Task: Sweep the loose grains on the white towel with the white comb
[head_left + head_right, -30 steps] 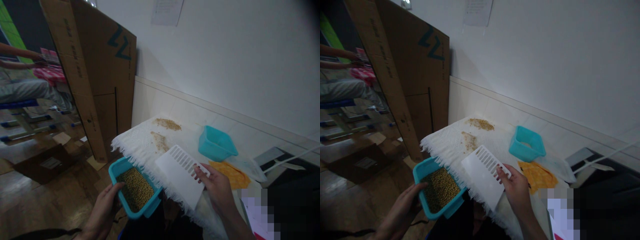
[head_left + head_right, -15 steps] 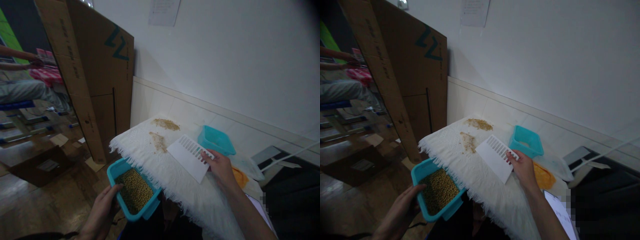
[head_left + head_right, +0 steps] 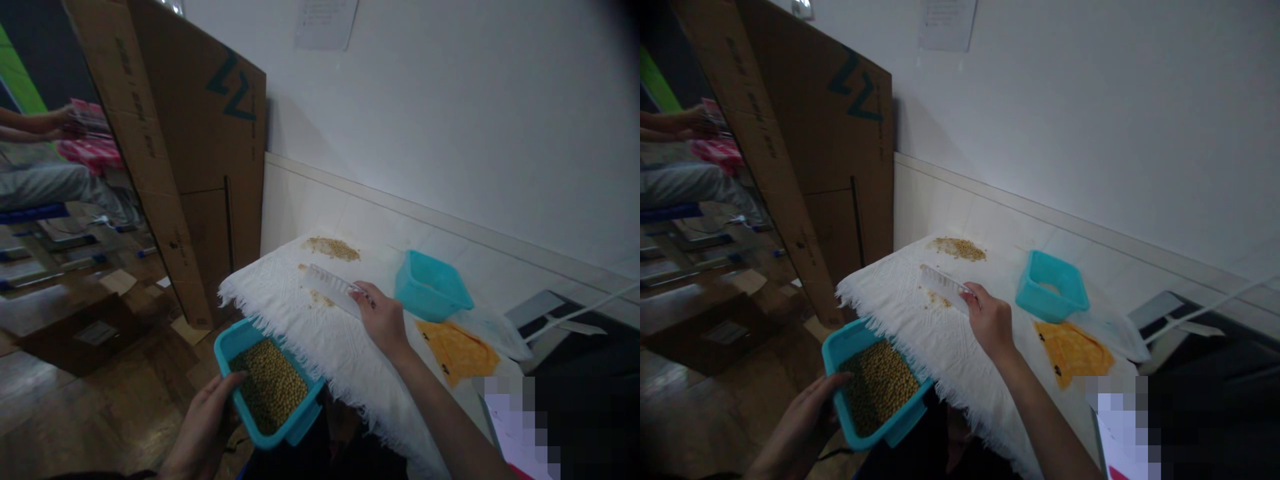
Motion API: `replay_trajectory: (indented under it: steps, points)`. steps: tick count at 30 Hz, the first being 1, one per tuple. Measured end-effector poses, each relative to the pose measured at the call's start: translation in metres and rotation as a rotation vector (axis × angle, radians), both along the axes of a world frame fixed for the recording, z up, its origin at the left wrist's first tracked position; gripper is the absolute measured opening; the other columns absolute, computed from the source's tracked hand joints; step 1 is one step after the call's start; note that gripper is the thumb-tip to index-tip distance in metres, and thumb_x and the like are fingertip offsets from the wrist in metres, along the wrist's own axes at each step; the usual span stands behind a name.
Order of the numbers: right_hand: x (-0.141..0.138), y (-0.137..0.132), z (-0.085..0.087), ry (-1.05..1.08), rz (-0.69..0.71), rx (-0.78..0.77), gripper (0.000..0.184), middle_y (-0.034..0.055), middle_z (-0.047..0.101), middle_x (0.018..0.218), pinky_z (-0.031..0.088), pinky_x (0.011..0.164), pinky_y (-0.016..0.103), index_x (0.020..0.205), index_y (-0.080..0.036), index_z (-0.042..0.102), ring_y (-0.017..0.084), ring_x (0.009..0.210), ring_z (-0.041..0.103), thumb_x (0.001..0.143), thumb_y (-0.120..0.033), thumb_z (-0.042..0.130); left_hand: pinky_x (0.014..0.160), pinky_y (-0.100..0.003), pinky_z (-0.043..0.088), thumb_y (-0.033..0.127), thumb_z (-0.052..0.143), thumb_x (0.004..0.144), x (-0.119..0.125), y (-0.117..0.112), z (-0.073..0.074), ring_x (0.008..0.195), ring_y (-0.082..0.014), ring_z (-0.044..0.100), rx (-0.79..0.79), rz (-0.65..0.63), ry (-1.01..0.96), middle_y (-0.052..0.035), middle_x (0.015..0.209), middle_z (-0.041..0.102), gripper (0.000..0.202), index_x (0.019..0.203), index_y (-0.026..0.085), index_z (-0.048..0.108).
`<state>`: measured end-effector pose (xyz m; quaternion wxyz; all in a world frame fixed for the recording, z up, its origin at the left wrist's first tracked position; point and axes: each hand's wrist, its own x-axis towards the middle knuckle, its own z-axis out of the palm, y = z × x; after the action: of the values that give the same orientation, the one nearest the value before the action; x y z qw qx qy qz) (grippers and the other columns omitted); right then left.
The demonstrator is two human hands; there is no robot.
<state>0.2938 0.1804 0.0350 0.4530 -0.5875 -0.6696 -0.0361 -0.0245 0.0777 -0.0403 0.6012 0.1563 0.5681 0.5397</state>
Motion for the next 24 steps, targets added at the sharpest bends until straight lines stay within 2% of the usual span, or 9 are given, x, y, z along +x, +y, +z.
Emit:
replay_trajectory:
  steps: [4,11,14,18,24]
  points:
    - [-0.005,-0.009,-0.006,-0.049,0.024,0.033,0.037,0.0053,0.086,0.077,0.056,0.059,0.028,0.112,-0.026,0.090,0.023,0.060,0.080,0.112,-0.046,0.059,0.045,-0.022,0.036,0.044,0.104,0.050,0.001,0.000,-0.001,0.048,-0.0086,0.042,-0.003,0.025,-0.016,0.0062,0.054,0.055,0.041,0.068,0.017,0.079]
    - [-0.011,-0.026,0.002,-0.118,0.065,0.134,0.038,0.0042,0.087,0.076,0.054,0.055,0.025,0.107,-0.024,0.091,0.020,0.055,0.080,0.116,-0.043,0.059,0.045,-0.022,0.036,0.044,0.102,0.041,0.005,0.001,0.019,0.049,-0.0087,0.041,-0.042,0.008,0.007,0.0058,0.054,0.054,0.044,0.064,0.017,0.076]
    - [-0.004,-0.035,0.005,-0.166,0.019,0.180,0.040,0.0047,0.088,0.077,0.055,0.056,0.025,0.106,-0.023,0.091,0.020,0.057,0.081,0.117,-0.044,0.058,0.045,-0.023,0.035,0.046,0.101,0.043,0.005,0.000,0.017,0.049,-0.0085,0.038,-0.038,0.009,0.011,0.0069,0.052,0.050,0.043,0.061,0.019,0.073]
    - [0.005,-0.048,0.003,-0.213,-0.016,0.177,0.044,0.0046,0.087,0.076,0.056,0.057,0.024,0.104,-0.024,0.090,0.020,0.058,0.082,0.118,-0.046,0.056,0.048,-0.024,0.038,0.046,0.101,0.045,0.005,0.000,0.015,0.052,-0.0108,0.044,-0.029,-0.020,0.025,0.0043,0.055,0.056,0.042,0.064,0.019,0.075]
    - [0.009,-0.061,0.003,-0.198,-0.019,0.172,0.045,0.0031,0.086,0.073,0.057,0.055,0.023,0.104,-0.023,0.091,0.018,0.053,0.079,0.119,-0.048,0.056,0.048,-0.023,0.036,0.047,0.102,0.046,0.006,-0.002,0.010,0.051,-0.0098,0.042,-0.034,-0.016,0.010,0.0051,0.055,0.055,0.042,0.064,0.019,0.076]
